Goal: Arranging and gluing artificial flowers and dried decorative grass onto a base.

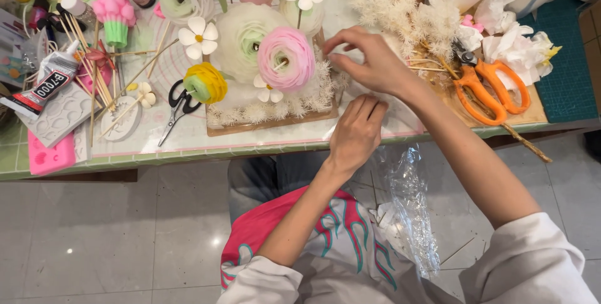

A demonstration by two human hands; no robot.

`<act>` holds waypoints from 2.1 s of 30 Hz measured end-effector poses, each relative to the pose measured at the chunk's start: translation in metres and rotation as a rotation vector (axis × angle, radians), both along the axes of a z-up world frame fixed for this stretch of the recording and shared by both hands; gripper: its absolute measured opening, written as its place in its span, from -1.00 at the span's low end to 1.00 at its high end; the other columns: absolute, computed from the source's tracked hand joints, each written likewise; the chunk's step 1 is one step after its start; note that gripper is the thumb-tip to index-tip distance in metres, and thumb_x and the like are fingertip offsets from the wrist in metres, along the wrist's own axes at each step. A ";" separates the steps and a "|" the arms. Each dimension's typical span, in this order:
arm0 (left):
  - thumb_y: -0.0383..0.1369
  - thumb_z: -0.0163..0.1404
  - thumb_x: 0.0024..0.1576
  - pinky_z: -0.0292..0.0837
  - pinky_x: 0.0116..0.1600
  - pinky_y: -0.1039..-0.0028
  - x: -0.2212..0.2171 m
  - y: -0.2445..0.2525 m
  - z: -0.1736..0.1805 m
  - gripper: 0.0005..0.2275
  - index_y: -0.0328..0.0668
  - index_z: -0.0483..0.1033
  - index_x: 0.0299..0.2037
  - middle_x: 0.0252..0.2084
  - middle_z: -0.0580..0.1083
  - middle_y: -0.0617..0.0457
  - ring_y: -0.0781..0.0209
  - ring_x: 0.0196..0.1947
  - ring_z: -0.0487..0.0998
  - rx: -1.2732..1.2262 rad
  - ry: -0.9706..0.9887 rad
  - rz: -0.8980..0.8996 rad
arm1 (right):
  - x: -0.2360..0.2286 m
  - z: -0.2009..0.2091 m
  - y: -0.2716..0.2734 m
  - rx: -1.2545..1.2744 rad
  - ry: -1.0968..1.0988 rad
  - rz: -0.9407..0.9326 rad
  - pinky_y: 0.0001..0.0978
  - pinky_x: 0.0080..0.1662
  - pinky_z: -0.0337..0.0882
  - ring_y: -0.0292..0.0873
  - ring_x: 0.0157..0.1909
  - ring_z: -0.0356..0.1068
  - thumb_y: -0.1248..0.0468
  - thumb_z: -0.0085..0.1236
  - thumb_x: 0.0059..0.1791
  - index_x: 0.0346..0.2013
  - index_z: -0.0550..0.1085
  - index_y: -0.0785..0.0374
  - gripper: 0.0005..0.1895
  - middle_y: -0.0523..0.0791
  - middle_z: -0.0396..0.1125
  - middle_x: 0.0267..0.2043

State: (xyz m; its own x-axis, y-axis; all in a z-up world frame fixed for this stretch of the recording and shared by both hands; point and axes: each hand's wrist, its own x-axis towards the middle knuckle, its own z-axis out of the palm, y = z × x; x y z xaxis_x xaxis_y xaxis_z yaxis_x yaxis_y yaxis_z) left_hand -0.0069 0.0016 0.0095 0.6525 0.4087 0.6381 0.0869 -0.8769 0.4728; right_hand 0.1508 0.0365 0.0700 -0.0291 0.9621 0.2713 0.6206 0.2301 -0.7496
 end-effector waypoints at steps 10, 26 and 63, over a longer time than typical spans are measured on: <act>-0.62 0.07 -0.04 0.43 0.20 0.19 0.004 -0.001 -0.016 -0.67 -0.38 0.55 -0.02 -0.09 0.48 -0.18 -0.13 0.02 0.51 0.013 0.025 0.048 | -0.018 -0.006 -0.007 -0.116 -0.239 -0.050 -0.20 -0.08 0.44 -0.06 -0.12 0.41 0.25 0.38 -0.09 -0.25 0.59 0.27 -0.80 0.02 0.43 -0.22; -0.63 0.08 -0.02 0.43 0.19 0.25 -0.007 -0.001 0.006 -0.70 -0.37 0.53 -0.04 -0.10 0.47 -0.11 -0.07 0.01 0.50 -0.011 -0.154 0.011 | -0.006 0.009 -0.009 0.110 -0.371 -0.107 -0.07 0.27 0.26 0.08 0.24 0.31 0.31 0.15 0.03 0.06 0.57 0.21 -0.70 0.02 0.42 0.20; -0.75 0.07 0.06 0.49 -0.04 0.32 -0.012 -0.004 0.016 -0.75 -0.41 0.54 -0.08 -0.23 0.52 -0.11 -0.01 -0.21 0.56 -0.272 -0.566 0.040 | 0.015 -0.005 0.037 0.057 -0.040 -0.143 -0.38 -0.27 0.45 -0.26 -0.33 0.45 0.11 0.14 0.05 -0.10 0.62 0.17 -0.74 -0.17 0.52 -0.20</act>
